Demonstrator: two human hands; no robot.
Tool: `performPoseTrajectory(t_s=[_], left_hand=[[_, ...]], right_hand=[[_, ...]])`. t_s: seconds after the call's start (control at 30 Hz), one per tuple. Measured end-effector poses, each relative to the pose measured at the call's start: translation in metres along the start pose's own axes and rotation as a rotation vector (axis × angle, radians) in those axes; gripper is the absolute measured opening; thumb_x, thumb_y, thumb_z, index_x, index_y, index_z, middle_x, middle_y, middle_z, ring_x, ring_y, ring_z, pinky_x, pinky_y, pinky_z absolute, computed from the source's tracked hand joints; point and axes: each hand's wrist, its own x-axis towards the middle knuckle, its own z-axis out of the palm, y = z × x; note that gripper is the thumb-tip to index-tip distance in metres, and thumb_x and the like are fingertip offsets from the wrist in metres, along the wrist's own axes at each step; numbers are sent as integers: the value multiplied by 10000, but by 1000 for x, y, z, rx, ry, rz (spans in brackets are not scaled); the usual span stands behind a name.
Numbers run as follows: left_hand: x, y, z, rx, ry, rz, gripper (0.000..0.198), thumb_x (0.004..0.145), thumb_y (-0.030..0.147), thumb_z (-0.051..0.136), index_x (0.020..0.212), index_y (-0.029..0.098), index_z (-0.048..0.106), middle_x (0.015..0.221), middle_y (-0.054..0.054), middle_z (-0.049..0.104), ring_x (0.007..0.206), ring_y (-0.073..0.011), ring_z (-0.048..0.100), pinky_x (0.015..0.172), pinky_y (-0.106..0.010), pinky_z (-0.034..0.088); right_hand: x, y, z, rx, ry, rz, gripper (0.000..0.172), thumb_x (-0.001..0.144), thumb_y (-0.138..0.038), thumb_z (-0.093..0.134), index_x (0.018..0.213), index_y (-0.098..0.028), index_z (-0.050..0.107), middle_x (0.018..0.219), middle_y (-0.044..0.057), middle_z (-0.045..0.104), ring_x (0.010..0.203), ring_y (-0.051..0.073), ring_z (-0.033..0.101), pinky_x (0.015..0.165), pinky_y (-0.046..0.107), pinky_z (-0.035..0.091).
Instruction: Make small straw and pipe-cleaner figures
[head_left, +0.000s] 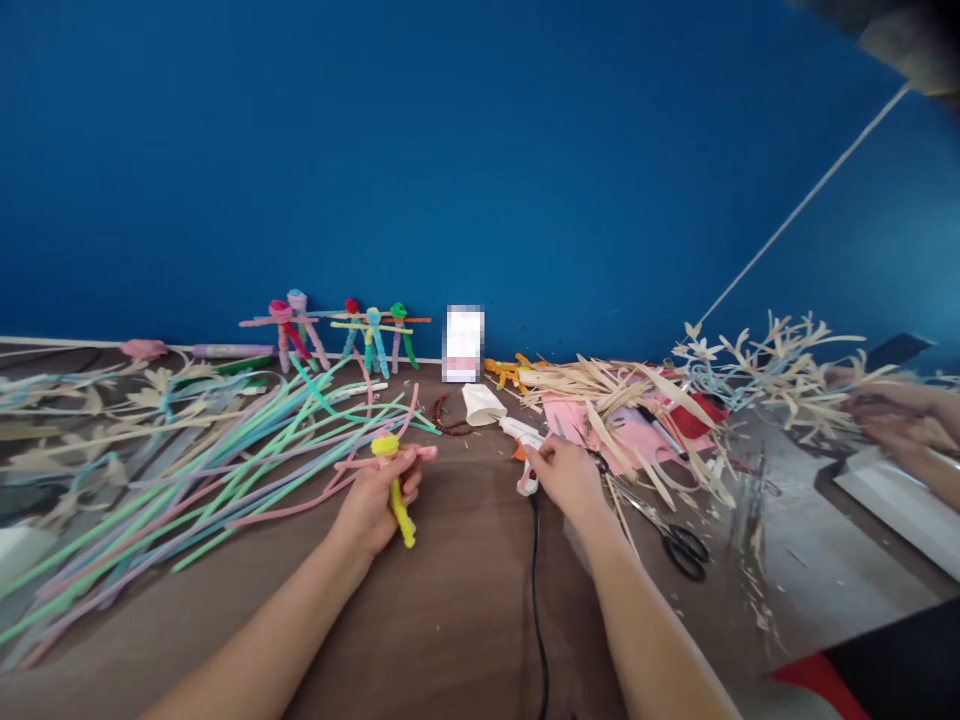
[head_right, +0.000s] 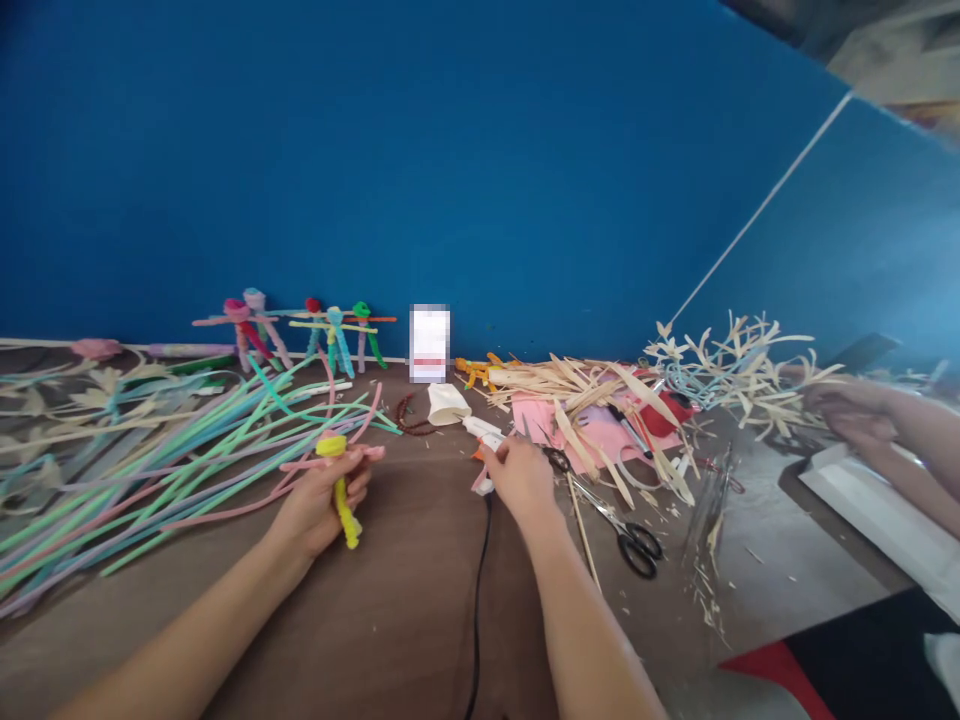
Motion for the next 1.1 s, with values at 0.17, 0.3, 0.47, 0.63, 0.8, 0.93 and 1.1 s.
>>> performPoseTrajectory(t_s=[0.17, 0.3, 0.47, 0.63, 0.8, 0.93, 1.1], left_hand=[[0, -1, 0, -5, -16, 22, 165, 614, 191, 636, 719, 119, 530, 740, -37, 625, 381, -18, 354, 326, -143, 226], [1, -2, -1, 4, -33, 33, 162, 635, 205, 624, 730, 112, 530, 751, -45, 621, 385, -16, 354, 331, -141, 229], [2, -2, -2, -4, -44, 44, 146, 652, 211, 611, 716, 117, 519, 764, -55, 626, 391, -18, 363, 340, -140, 236], [3, -2, -3, -19, -51, 34, 156, 650, 217, 613, 730, 119, 522, 762, -58, 631, 388, -18, 369, 339, -141, 236], [4, -2, -5, -70, -58, 25, 147, 644, 215, 622, 717, 115, 542, 757, -51, 631, 384, -13, 362, 335, -137, 233], [3, 1, -6, -142, -56, -9, 154, 640, 224, 625, 731, 109, 581, 731, -47, 625, 391, -16, 365, 328, -140, 234], [1, 1, -6, -133, -74, -1, 184, 618, 227, 641, 748, 104, 601, 735, -54, 624, 403, -15, 377, 332, -139, 226]], right_hand=[[2, -5, 9, -64, -53, 62, 196, 725, -334, 486, 648, -189, 593, 673, 52, 638, 664, 178, 592, 546, 240, 341], [3, -2, 5, -52, -88, 69, 151, 692, -268, 487, 617, -192, 594, 655, 44, 638, 645, 171, 585, 537, 234, 343], [3, -1, 1, -18, -121, 72, 174, 662, -270, 486, 558, -189, 599, 602, 36, 621, 581, 154, 563, 487, 218, 321], [9, 10, 1, 42, -168, 82, 186, 646, -258, 488, 505, -174, 575, 530, 22, 592, 541, 143, 550, 470, 207, 315], [14, 16, -15, 79, -101, 93, 211, 684, -283, 438, 558, -164, 558, 573, 31, 594, 592, 158, 557, 504, 213, 356], [-1, -18, -18, 179, -202, -180, 173, 692, -207, 422, 634, -174, 581, 638, 11, 615, 613, 133, 554, 556, 204, 377], [-14, -70, 0, 258, -265, -365, 202, 699, -215, 489, 854, -188, 615, 699, 23, 628, 653, 139, 551, 596, 226, 380]])
